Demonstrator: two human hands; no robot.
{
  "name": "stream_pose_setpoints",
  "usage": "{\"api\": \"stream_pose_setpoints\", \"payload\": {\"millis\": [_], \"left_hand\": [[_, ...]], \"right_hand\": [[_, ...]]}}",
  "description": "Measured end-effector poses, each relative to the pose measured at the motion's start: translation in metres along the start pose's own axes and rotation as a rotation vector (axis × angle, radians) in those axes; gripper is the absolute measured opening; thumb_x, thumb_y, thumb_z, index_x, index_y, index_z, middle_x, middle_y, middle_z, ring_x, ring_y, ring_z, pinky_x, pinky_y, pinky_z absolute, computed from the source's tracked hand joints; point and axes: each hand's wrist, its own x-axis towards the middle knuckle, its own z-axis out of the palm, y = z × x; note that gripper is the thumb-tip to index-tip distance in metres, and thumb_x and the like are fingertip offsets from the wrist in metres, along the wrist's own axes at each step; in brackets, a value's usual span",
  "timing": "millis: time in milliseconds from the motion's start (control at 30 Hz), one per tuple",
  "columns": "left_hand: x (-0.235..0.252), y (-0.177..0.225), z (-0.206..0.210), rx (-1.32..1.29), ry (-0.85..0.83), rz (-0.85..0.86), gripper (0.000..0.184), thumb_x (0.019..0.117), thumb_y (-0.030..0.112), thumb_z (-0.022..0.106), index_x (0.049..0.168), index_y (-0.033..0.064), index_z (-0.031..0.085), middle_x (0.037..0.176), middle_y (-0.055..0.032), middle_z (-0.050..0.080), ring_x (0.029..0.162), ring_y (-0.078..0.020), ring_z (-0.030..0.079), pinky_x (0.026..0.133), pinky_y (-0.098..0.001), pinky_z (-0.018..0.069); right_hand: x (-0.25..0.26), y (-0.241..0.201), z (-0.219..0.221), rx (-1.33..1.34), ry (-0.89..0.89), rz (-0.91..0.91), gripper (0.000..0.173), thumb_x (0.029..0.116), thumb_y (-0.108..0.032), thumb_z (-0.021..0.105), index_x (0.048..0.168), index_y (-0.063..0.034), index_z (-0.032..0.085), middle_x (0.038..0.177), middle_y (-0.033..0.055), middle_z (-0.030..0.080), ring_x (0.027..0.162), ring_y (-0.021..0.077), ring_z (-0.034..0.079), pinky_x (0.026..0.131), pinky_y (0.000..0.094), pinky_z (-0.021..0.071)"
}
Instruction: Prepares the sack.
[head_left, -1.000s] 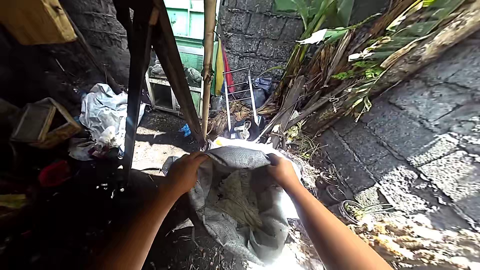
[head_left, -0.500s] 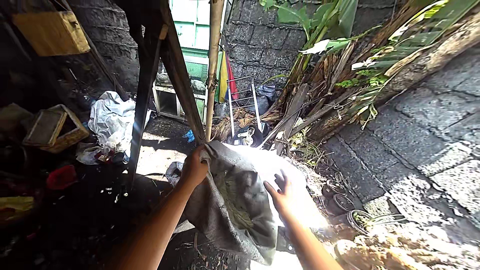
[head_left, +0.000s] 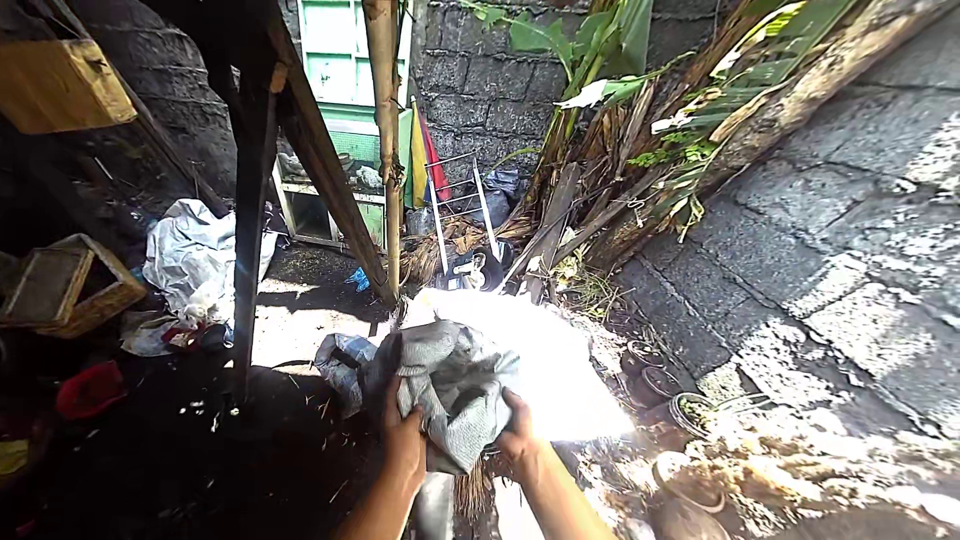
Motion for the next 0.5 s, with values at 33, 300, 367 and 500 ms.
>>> {"api": "stream_pose_setpoints", "payload": {"millis": [33,300,367,500], "left_hand": [[-0.010,-0.007,-0.006,-0.051,0.032,-0.053,0.069,0.0987,-0.013,0.044,0.160,0.0094,0.021,0.157,-0.0223,0.033,0.131,-0.0298,0.052,0.099,-0.0456,0.0523],[-0.034,-0.052,-0.097,0.250,0.255,-0.334,0.033,0.0985,-0.005,0.048,0.131,-0.0102,0.047,0.107,-0.0164,0.059,0.086,-0.0151,0.059,0.077,-0.0294,0.0523],[-0.010,-0.040,-0.117,0.527,0.222,0.124,0.046,0.0908,0.000,0.064,0.130,-0.0181,0.048,0.132,-0.0323,0.053,0.120,-0.0341,0.054,0.101,-0.0466,0.0470],[0.039,0.007,-0.106,0.871,0.013,0.213,0.121,0.0726,0.032,0.091,0.160,-0.0045,0.015,0.162,-0.0345,0.022,0.149,-0.0477,0.029,0.120,-0.0585,0.0297]], "right_hand": [[0.005,-0.005,0.002,0.037,0.015,-0.012,0.028,0.1092,-0.027,0.036,0.123,-0.0063,0.050,0.099,0.0120,0.062,0.087,0.0204,0.065,0.074,0.0411,0.0579],[-0.035,0.011,0.004,0.277,-0.241,-0.147,0.048,0.1107,-0.033,0.022,0.105,-0.0090,0.063,0.085,0.0060,0.074,0.079,0.0151,0.074,0.066,0.0349,0.0628],[-0.042,0.010,-0.001,0.260,-0.352,-0.065,0.053,0.1097,-0.029,0.019,0.096,-0.0098,0.066,0.083,0.0063,0.075,0.078,0.0149,0.075,0.066,0.0339,0.0636],[-0.068,0.002,-0.007,0.154,-0.685,0.148,0.050,0.1049,-0.020,0.027,0.091,-0.0109,0.075,0.089,0.0071,0.078,0.086,0.0137,0.076,0.077,0.0321,0.0639]]}}
